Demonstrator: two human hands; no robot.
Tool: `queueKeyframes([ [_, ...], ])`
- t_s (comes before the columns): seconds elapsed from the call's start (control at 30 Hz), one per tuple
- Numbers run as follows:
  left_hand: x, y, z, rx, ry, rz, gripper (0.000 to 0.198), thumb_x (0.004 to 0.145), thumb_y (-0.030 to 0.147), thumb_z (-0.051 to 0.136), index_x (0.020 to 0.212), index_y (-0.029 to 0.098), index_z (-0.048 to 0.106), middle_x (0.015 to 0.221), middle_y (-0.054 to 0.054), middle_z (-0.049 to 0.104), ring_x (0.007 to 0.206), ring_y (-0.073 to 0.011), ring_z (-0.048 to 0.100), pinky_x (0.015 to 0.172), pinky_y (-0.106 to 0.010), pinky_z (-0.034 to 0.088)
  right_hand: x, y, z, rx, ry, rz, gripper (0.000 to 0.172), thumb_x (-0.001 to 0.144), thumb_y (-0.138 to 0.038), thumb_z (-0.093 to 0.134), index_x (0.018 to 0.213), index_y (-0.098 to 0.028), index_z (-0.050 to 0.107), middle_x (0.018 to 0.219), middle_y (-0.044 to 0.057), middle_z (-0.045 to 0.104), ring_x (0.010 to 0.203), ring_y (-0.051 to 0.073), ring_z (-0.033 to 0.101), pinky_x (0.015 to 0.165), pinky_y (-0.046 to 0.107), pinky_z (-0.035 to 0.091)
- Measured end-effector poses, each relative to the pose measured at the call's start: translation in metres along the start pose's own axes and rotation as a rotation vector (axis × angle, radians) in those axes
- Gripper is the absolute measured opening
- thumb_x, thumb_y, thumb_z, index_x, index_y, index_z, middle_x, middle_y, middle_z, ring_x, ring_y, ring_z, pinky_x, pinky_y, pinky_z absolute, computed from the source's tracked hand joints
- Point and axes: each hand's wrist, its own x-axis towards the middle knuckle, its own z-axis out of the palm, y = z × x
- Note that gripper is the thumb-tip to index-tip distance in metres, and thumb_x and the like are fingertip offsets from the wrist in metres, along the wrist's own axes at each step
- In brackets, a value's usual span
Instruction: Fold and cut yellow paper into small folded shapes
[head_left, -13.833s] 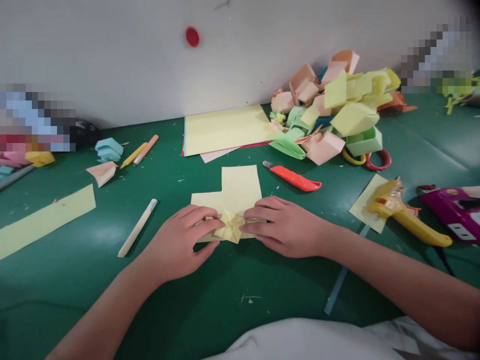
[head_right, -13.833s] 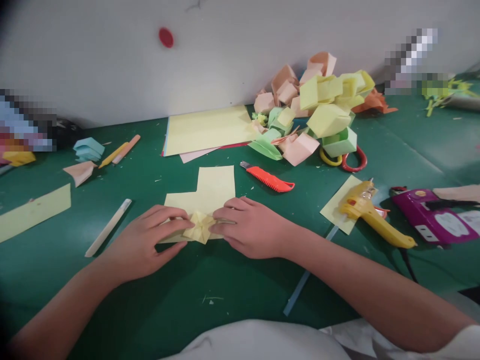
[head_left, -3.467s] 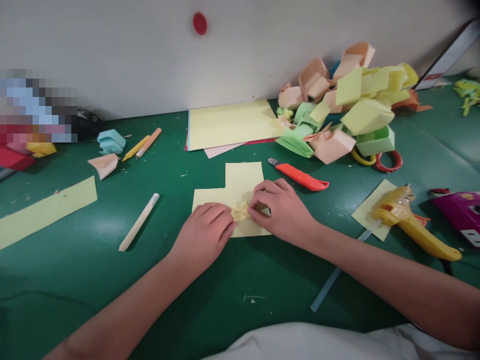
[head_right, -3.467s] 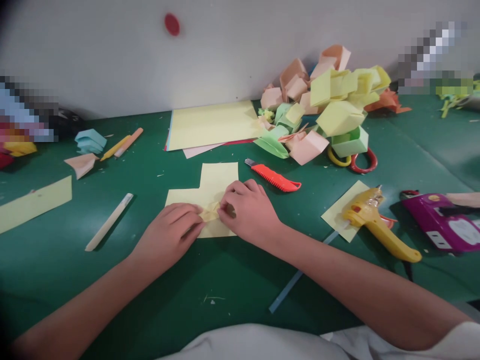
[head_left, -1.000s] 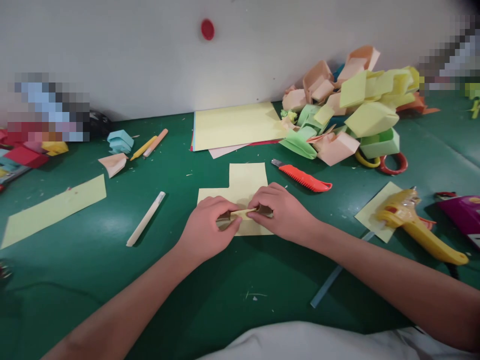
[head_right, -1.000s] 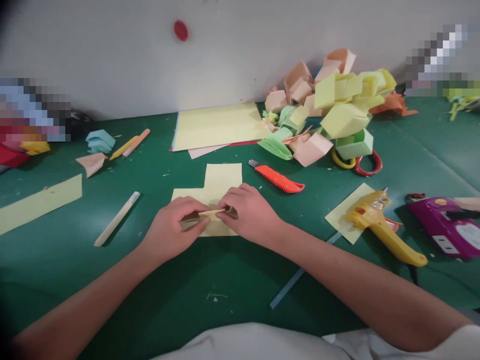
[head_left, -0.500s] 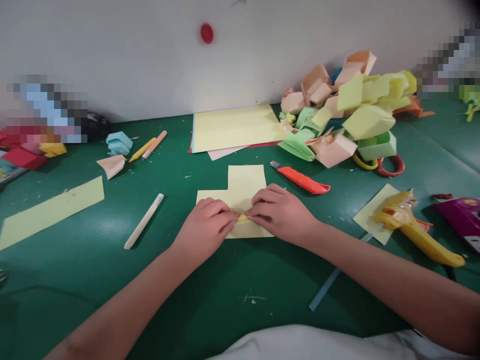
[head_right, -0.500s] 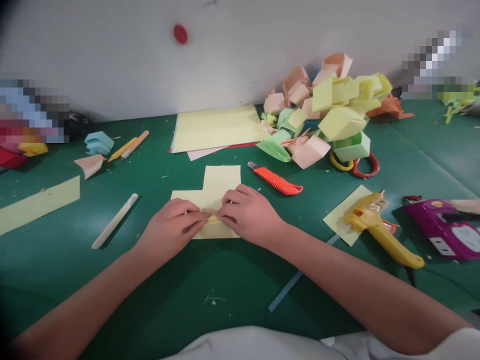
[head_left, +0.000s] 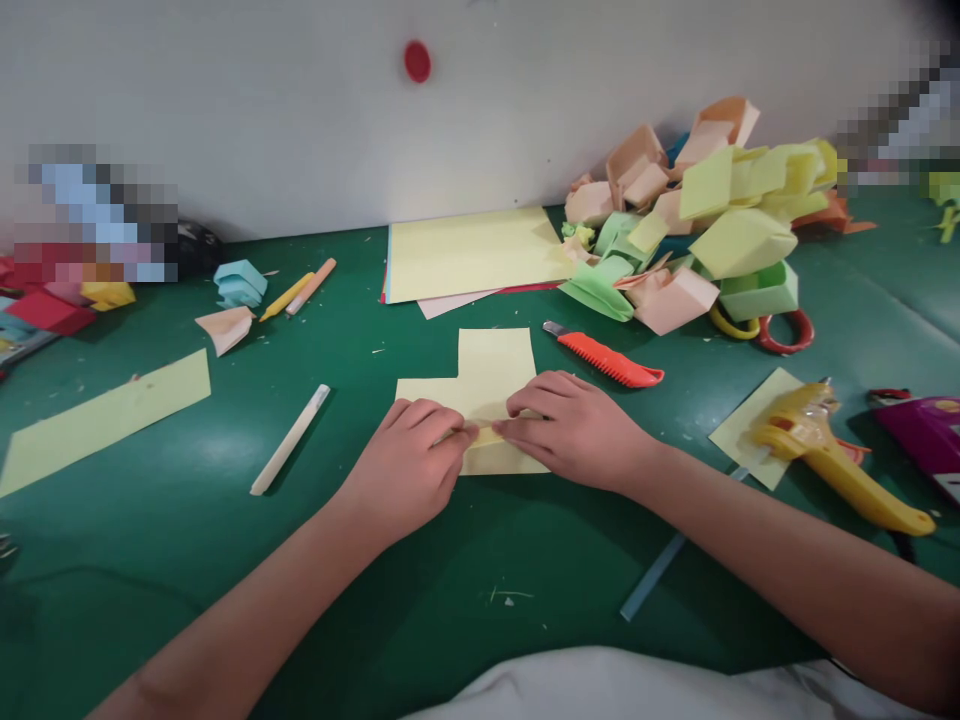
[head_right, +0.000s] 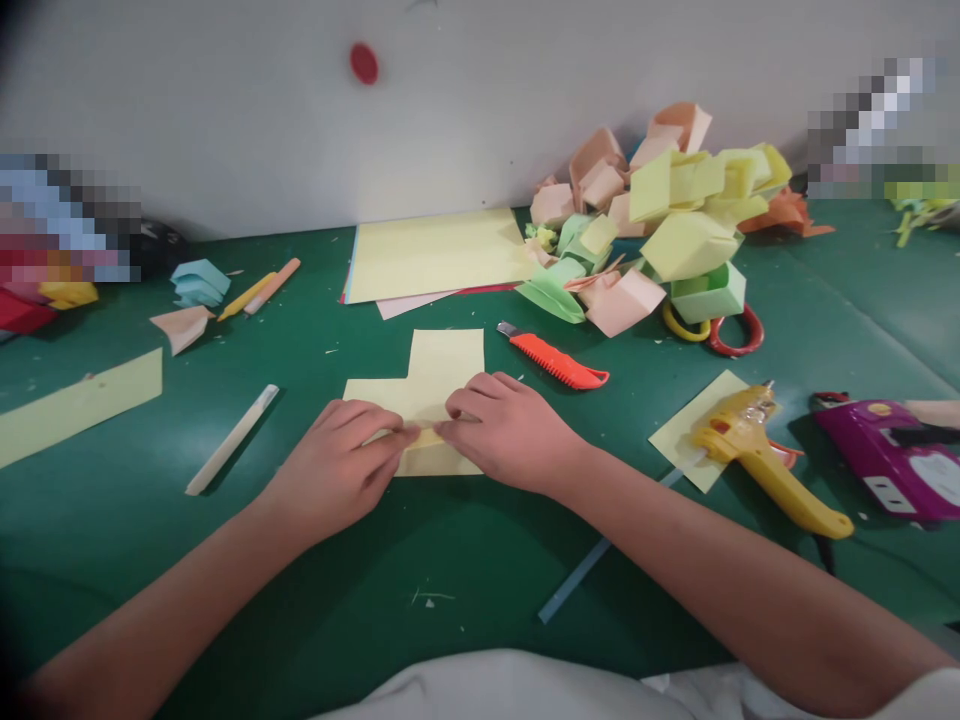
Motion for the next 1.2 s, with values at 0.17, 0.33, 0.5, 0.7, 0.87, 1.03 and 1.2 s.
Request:
queueKeyframes([
  [0.17,-0.003,0.003,-0.005,-0.001,-0.051,0.0,0.025,0.097,0.015,0.049,0.105,0.017,0.072,0.106,-0.011,0.068,0.105,-0.0278,0.059,0.085,-0.044,0.047,-0.002,0.0,-0.001,-0.006,-0.004,-0.035,0.021,0.1,-0.018,0.054,0.104,-0.021,0.074,0.1,0.007,0.07,0.097,0.023,0.058,0.084,0.039,0.049],
  [0.33,-0.005,0.005,-0.005,-0.03,-0.064,-0.067,0.027,0.099,0.018,0.049,0.108,0.021,0.073,0.104,-0.01,0.067,0.105,-0.0272,0.057,0.084,-0.043,0.046,-0.003,-0.002,-0.004,0.012,-0.048,-0.005,0.023,0.101,-0.024,0.053,0.11,-0.022,0.074,0.108,0.01,0.07,0.106,0.027,0.056,0.087,0.044,0.049],
  [0.5,-0.009,0.004,-0.005,-0.018,-0.069,-0.189,0.027,0.1,0.027,0.052,0.114,0.029,0.075,0.113,-0.01,0.064,0.11,-0.0301,0.054,0.083,-0.045,0.044,-0.003,-0.003,-0.007,0.035,-0.074,0.064,0.025,0.101,-0.029,0.054,0.112,-0.025,0.076,0.115,0.01,0.068,0.11,0.029,0.055,0.09,0.048,0.049],
  [0.7,-0.012,0.002,-0.007,0.036,-0.08,-0.235,0.024,0.098,0.032,0.057,0.11,0.034,0.078,0.123,-0.01,0.061,0.114,-0.0336,0.052,0.084,-0.047,0.043,-0.005,-0.003,-0.012,0.047,-0.111,0.103,0.029,0.102,-0.033,0.052,0.114,-0.026,0.077,0.12,0.01,0.066,0.115,0.031,0.053,0.093,0.05,0.048],
  [0.87,-0.009,0.003,-0.006,0.034,-0.045,-0.218,0.021,0.097,0.031,0.059,0.104,0.031,0.079,0.122,-0.009,0.062,0.114,-0.0331,0.054,0.083,-0.046,0.041,-0.004,-0.006,-0.012,0.051,-0.123,0.097,0.027,0.101,-0.033,0.053,0.114,-0.024,0.075,0.122,0.011,0.066,0.116,0.032,0.053,0.093,0.051,0.048],
  [1.03,-0.005,0.002,-0.001,-0.058,0.002,-0.188,0.019,0.097,0.025,0.056,0.093,0.021,0.074,0.106,-0.007,0.066,0.102,-0.0259,0.059,0.082,-0.042,0.041,-0.002,-0.012,-0.009,0.09,-0.124,0.155,0.025,0.098,-0.033,0.059,0.116,-0.019,0.068,0.12,0.011,0.065,0.113,0.031,0.054,0.094,0.05,0.047],
  [1.2,-0.003,0.001,0.001,-0.051,-0.009,-0.14,0.024,0.102,0.025,0.047,0.091,0.017,0.067,0.096,-0.006,0.065,0.087,-0.0211,0.058,0.078,-0.038,0.043,0.0,-0.015,-0.007,0.167,-0.056,0.13,0.021,0.1,-0.028,0.054,0.117,-0.018,0.063,0.121,0.011,0.065,0.114,0.027,0.054,0.098,0.047,0.045],
])
